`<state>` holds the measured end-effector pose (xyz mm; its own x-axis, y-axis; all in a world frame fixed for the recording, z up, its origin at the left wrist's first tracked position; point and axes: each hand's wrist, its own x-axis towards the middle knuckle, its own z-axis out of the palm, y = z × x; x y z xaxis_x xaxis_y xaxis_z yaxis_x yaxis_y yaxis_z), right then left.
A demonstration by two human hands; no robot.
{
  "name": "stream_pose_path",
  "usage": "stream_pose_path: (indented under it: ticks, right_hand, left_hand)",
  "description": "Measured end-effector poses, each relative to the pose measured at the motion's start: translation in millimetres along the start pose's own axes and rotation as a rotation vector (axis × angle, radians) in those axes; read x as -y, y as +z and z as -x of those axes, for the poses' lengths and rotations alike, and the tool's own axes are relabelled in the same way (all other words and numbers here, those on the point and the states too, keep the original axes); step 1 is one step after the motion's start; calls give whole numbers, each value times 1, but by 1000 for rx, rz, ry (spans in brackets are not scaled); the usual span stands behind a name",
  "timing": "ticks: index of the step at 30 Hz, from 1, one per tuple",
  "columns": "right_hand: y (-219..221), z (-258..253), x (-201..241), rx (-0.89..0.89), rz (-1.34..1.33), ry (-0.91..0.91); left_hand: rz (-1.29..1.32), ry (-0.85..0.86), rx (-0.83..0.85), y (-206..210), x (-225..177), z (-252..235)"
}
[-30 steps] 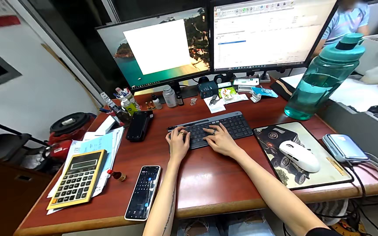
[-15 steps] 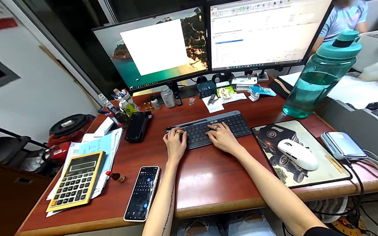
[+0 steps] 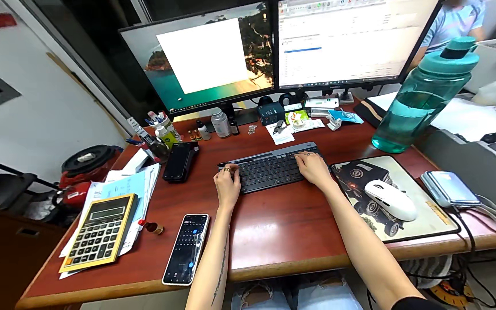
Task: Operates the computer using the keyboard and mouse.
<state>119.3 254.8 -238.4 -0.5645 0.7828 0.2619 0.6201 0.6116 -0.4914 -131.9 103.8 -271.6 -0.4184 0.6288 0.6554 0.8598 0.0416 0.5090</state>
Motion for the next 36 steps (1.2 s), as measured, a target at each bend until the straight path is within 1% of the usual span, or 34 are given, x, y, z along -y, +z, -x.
stream_pose_path:
  ticks: [3,7,13,18,36]
  right_hand:
    - [-4,-2,-6,-1,-20,24]
    - [0,-3,-9,-49,-28,2]
    - [3,-1,-4,-63,34,7]
    - [7,1,1,-31,79,46]
    - [6,1,1,-7,45,89]
  left_hand:
    - [24,-2,-14,0,1,0]
    - [16,0,-34,-1,1,0]
    - [9,-39,-25,-2,-1,-1]
    - [-3,-38,-29,-1,0,-1]
    - [-35,-13,-46,1,4,0]
